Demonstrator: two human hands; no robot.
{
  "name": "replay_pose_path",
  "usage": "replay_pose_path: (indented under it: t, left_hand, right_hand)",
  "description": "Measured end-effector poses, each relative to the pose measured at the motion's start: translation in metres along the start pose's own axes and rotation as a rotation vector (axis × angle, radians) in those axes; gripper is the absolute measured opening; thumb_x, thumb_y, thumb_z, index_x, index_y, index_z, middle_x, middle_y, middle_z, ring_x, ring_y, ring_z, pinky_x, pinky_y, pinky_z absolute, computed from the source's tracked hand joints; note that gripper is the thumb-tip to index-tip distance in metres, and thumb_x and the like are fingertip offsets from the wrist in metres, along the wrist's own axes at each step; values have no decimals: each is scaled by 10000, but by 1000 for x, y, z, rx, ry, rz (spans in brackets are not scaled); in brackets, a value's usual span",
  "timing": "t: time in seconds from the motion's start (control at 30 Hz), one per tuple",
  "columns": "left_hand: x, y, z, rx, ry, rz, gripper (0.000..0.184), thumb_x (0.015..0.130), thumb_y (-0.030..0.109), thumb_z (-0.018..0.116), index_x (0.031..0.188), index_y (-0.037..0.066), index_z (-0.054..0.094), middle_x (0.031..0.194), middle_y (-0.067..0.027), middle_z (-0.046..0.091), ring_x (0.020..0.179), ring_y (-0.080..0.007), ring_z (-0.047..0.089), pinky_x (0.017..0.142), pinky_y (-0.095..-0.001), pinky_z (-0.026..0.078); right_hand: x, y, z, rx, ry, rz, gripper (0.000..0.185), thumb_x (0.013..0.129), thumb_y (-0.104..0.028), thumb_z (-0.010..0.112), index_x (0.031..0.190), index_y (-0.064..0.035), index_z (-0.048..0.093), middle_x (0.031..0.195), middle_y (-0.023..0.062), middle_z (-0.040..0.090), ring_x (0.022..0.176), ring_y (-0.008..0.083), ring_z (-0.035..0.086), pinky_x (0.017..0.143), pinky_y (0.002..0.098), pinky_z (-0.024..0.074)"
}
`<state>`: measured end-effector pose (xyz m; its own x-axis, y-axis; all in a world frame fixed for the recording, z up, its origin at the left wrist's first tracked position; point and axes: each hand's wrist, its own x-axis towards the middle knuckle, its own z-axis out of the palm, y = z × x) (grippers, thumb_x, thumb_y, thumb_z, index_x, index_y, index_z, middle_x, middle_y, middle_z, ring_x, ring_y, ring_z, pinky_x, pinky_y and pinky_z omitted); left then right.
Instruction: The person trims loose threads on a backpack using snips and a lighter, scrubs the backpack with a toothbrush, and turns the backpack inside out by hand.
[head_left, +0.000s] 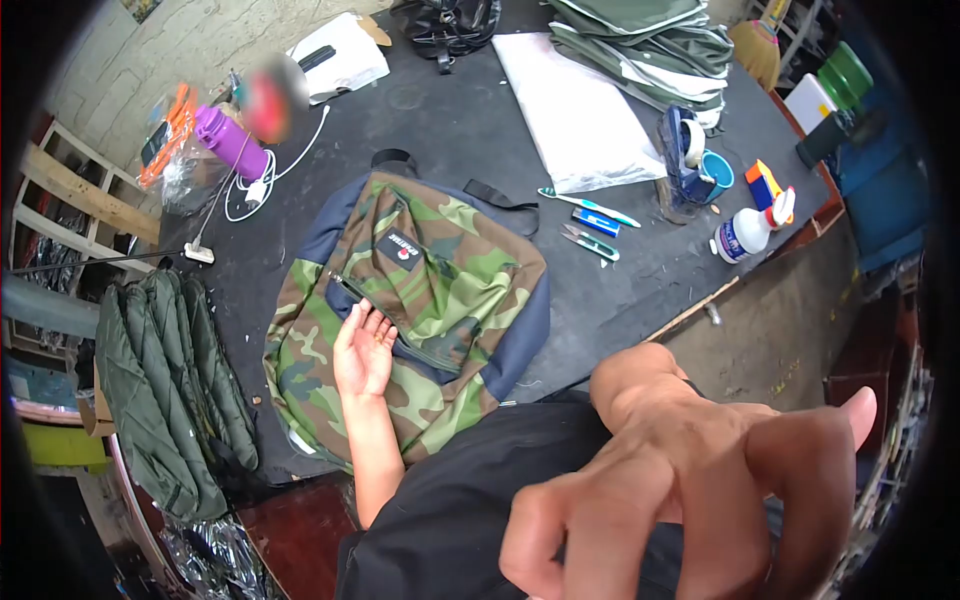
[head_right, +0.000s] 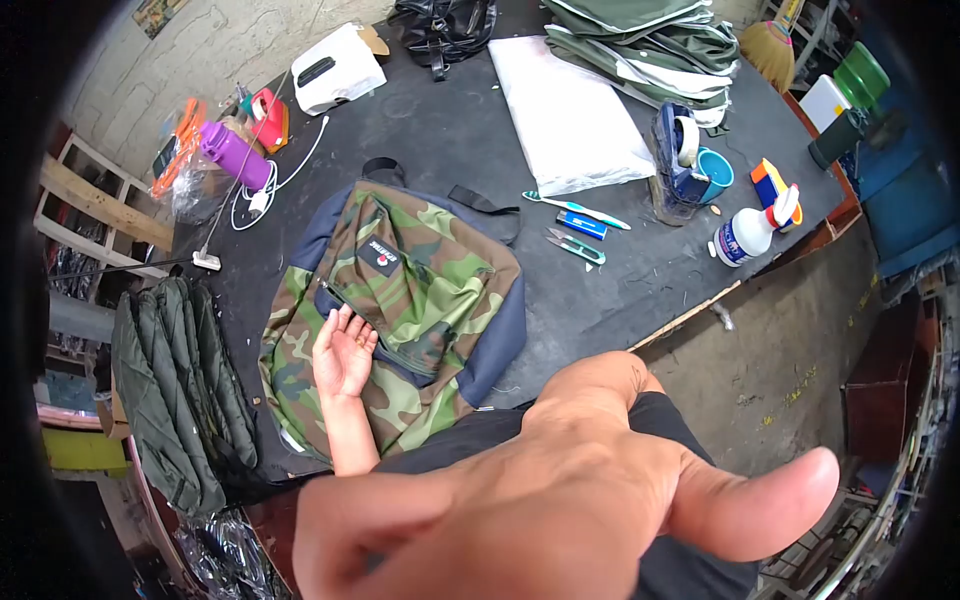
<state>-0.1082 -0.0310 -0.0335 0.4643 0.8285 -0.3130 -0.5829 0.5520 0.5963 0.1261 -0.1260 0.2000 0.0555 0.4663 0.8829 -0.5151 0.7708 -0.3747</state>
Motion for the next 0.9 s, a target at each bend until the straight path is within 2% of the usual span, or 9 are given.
replay_pose_path:
  t: [0.2, 0.37, 0.4, 0.43, 0.47, 0.53, 0.57, 0.63, 0.9]
  left_hand:
    - [-1, 11, 23, -248, -107, 24, 507, 896, 394, 523, 1234, 19, 481, 1281, -153, 499, 1187, -290, 455, 1040, -414, 320]
    - [-2, 20, 52, -463, -308, 13, 661, 909, 445, 467, 1391, 22, 309, 1430, -175, 338, 1331, -327, 298, 1107, -482, 196]
    - [1, 20, 55, -477, -370, 33, 692, 911, 454, 457, 1418, 25, 264, 1454, -177, 301, 1350, -332, 267, 1114, -497, 173]
    - [5, 22, 57, -484, -377, 31, 692, 911, 454, 457, 1418, 25, 264, 1454, -177, 301, 1350, -332, 267, 1114, -497, 173]
    - [7, 24, 58, -488, -370, 44, 689, 911, 455, 456, 1416, 24, 270, 1453, -177, 303, 1349, -335, 266, 1111, -505, 175]
    - [14, 27, 62, -495, -359, 78, 684, 911, 457, 455, 1410, 23, 282, 1450, -176, 308, 1348, -342, 263, 1106, -520, 177]
    - [16, 27, 64, -501, -368, 81, 684, 911, 457, 455, 1410, 23, 282, 1450, -176, 308, 1348, -342, 263, 1106, -520, 177]
    - [20, 25, 70, -474, -456, 41, 639, 918, 431, 457, 1389, 20, 321, 1431, -181, 339, 1330, -346, 297, 1094, -518, 210]
    - [36, 26, 68, -315, -379, 62, 451, 944, 283, 452, 1289, -6, 435, 1288, -167, 505, 1171, -330, 498, 1010, -475, 372]
  right_hand:
    - [6, 12, 7, -9, -15, 11, 232, 894, -343, 514, 984, -128, 507, 820, 30, 539, 701, 209, 493, 740, 418, 433]
    - [-12, -43, -9, -12, -39, 22, 198, 885, -320, 540, 939, -130, 528, 813, 28, 534, 674, 199, 487, 732, 417, 436]
    - [-20, -39, -39, -175, -44, -38, 282, 902, -376, 514, 1016, -118, 521, 824, 36, 531, 791, 195, 505, 751, 365, 391]
    - [-30, -31, -58, -465, 211, -94, 309, 919, -345, 521, 989, -45, 504, 895, 74, 546, 775, 211, 532, 727, 363, 446]
    - [-46, -32, -87, -816, 381, 83, 296, 875, -293, 594, 1066, -79, 522, 868, 29, 534, 828, 174, 501, 801, 334, 393]
    - [-96, -22, -150, -1325, 528, 462, 97, 856, -58, 573, 952, -46, 565, 863, 46, 541, 800, 99, 494, 734, 209, 404]
    - [-124, -20, -175, -1692, 443, 787, 119, 822, -67, 606, 938, -47, 589, 863, 64, 554, 796, 160, 525, 736, 268, 428]
    - [-186, -11, -217, -2068, 51, 873, 148, 799, -109, 615, 940, -64, 601, 830, 127, 554, 813, 287, 540, 739, 385, 436]
    - [-206, 26, -222, -2154, 9, 808, 190, 773, -94, 617, 957, -59, 584, 815, 126, 553, 800, 344, 528, 739, 415, 433]
